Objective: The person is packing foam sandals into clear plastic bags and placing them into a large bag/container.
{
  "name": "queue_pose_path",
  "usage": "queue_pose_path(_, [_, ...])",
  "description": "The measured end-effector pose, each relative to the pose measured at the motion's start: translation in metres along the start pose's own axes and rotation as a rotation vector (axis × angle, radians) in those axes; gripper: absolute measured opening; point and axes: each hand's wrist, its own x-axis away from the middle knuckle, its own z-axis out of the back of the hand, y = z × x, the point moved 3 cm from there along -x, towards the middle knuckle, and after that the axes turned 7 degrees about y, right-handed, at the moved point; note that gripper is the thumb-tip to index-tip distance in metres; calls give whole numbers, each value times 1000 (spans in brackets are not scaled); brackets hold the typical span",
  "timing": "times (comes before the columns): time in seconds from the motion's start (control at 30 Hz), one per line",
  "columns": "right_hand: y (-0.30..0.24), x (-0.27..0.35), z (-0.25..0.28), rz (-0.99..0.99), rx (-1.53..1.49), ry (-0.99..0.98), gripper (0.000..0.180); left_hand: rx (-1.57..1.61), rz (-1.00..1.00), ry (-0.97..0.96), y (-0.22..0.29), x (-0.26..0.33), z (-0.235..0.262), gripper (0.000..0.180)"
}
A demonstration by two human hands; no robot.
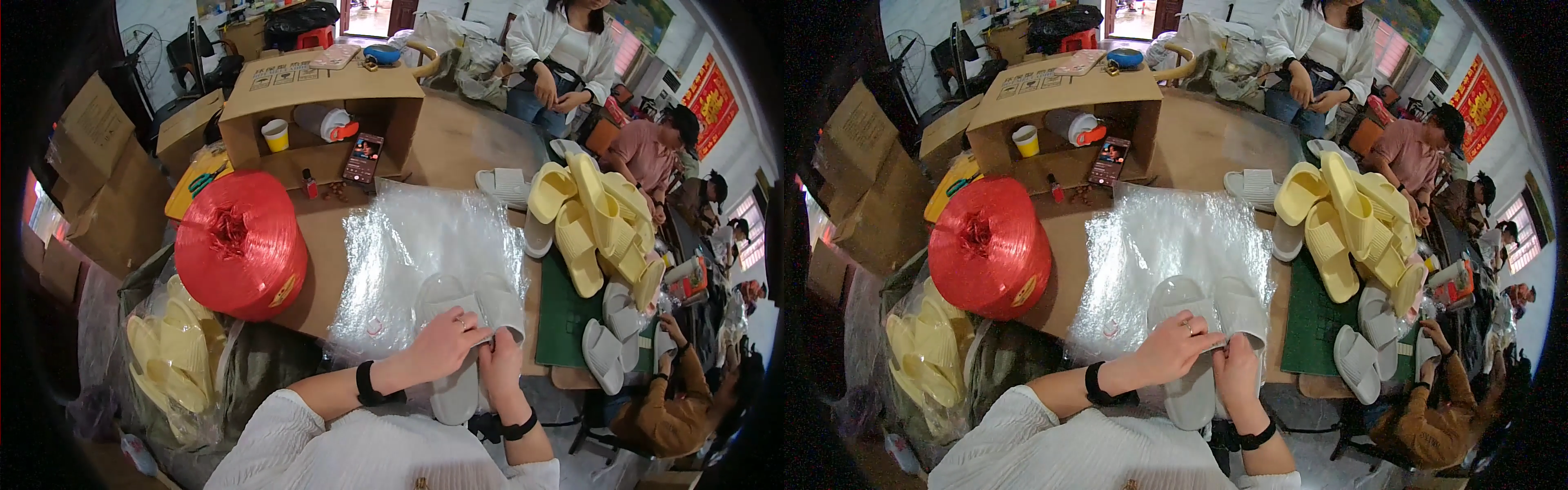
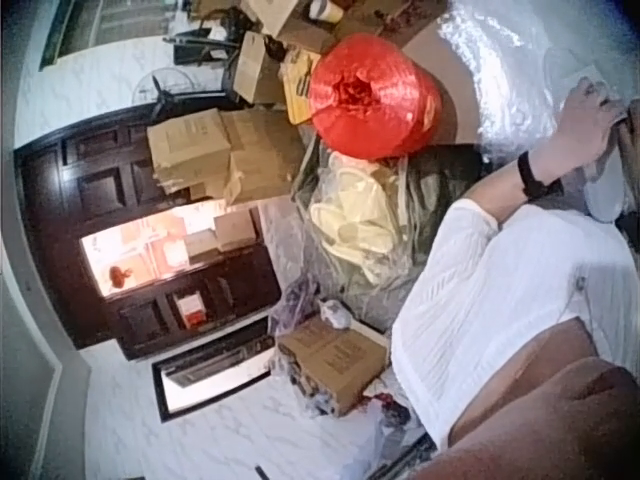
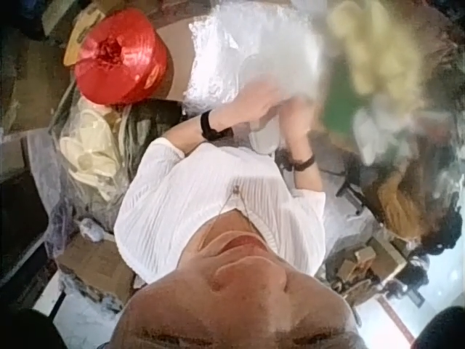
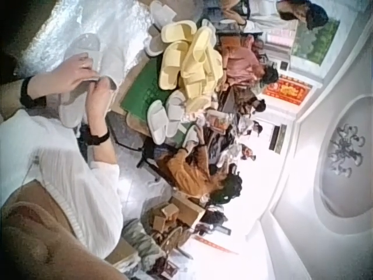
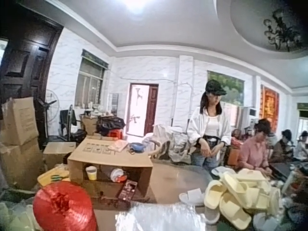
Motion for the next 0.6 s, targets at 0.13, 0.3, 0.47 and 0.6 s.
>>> queue_pose_path(0.13, [13, -4, 0, -31, 49, 19, 19, 82, -33, 36, 0, 1, 0, 35])
queue_pose_path(0.3, [1, -7, -5, -23, 34, -25, 17, -80, 89, 108, 1, -4, 12, 34])
queue_pose_path(0.47, [-3, -3, -14, -5, 28, -71, 14, -105, 85, 0, -8, -4, -4, 34])
queue_pose_path(0.6, [-1, -6, -18, 21, -88, -14, 14, -37, 58, -33, 3, -6, -4, 31])
